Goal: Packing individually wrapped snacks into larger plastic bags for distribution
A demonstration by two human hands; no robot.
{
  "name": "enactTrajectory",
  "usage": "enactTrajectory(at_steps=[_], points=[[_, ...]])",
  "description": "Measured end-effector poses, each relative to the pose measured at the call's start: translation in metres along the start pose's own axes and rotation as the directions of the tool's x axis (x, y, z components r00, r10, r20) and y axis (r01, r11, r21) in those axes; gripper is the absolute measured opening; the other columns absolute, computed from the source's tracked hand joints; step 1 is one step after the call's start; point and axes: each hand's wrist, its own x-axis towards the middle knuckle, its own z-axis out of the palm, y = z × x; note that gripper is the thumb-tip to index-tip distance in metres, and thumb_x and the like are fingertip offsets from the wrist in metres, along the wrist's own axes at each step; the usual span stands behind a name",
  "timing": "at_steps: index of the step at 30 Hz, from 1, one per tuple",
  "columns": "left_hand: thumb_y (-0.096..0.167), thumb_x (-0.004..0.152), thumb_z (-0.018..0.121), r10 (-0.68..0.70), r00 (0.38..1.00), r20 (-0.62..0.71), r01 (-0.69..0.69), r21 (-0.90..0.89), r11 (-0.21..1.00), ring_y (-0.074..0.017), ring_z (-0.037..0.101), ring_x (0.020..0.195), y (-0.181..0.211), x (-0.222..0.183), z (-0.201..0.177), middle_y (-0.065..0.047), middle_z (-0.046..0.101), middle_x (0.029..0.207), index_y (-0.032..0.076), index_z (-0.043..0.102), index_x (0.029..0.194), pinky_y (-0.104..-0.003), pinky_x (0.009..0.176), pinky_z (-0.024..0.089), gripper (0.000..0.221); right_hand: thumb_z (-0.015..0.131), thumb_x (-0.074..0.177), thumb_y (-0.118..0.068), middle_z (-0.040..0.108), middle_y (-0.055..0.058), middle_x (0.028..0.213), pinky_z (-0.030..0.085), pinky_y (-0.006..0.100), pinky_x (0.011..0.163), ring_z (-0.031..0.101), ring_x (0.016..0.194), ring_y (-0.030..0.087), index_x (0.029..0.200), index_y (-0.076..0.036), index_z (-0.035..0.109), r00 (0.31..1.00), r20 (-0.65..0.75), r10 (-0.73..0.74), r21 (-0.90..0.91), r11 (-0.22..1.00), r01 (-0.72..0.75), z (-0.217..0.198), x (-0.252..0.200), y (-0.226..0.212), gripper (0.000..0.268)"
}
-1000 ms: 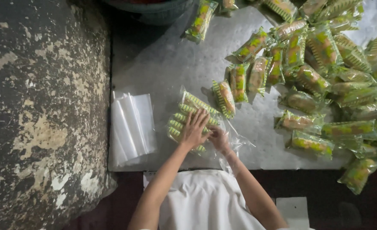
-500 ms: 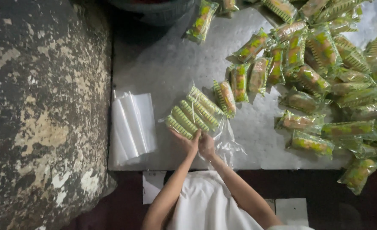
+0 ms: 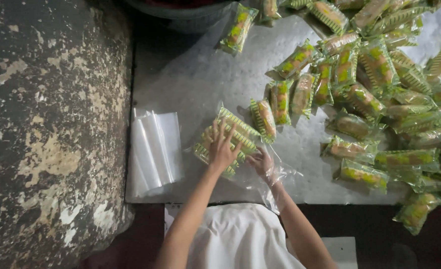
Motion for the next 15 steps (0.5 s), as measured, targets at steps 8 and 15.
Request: enactTrajectory(at_steps=[8,15], points=[[0.06,0.099,0.04,0.242,0.97,0.019,-0.243,0.073,0.967,-0.0319,0.016,0.156,-0.032,0.027,0.039,-0.009,0.024,0.168,0.033,0.037,0.157,-0.066,0.121,0.001,0.064,0.08,0.08,-0.018,0.058,0.01,0.074,0.047,0.042,0.069,0.059,0.074,0.03,0.09,-0.015,0.059,0.953,-0.207,-0.224,-0.28,0.946,0.161,0.032,0.052,0.044,0.024],[0.068,0.097,0.033,0.197,0.954,0.224,-0.26,0.298,0.919,-0.0351,0.015,0.155,-0.021,0.018,0.025,-0.013,0.022,0.167,0.033,0.028,0.159,-0.067,0.121,0.006,0.071,0.078,0.08,-0.025,0.071,0.009,0.086,0.052,0.043,0.078,0.069,0.086,0.032,0.102,-0.019,0.072,0.995,0.069,-0.071,-0.398,0.913,0.093,0.024,0.057,0.018,0.023]])
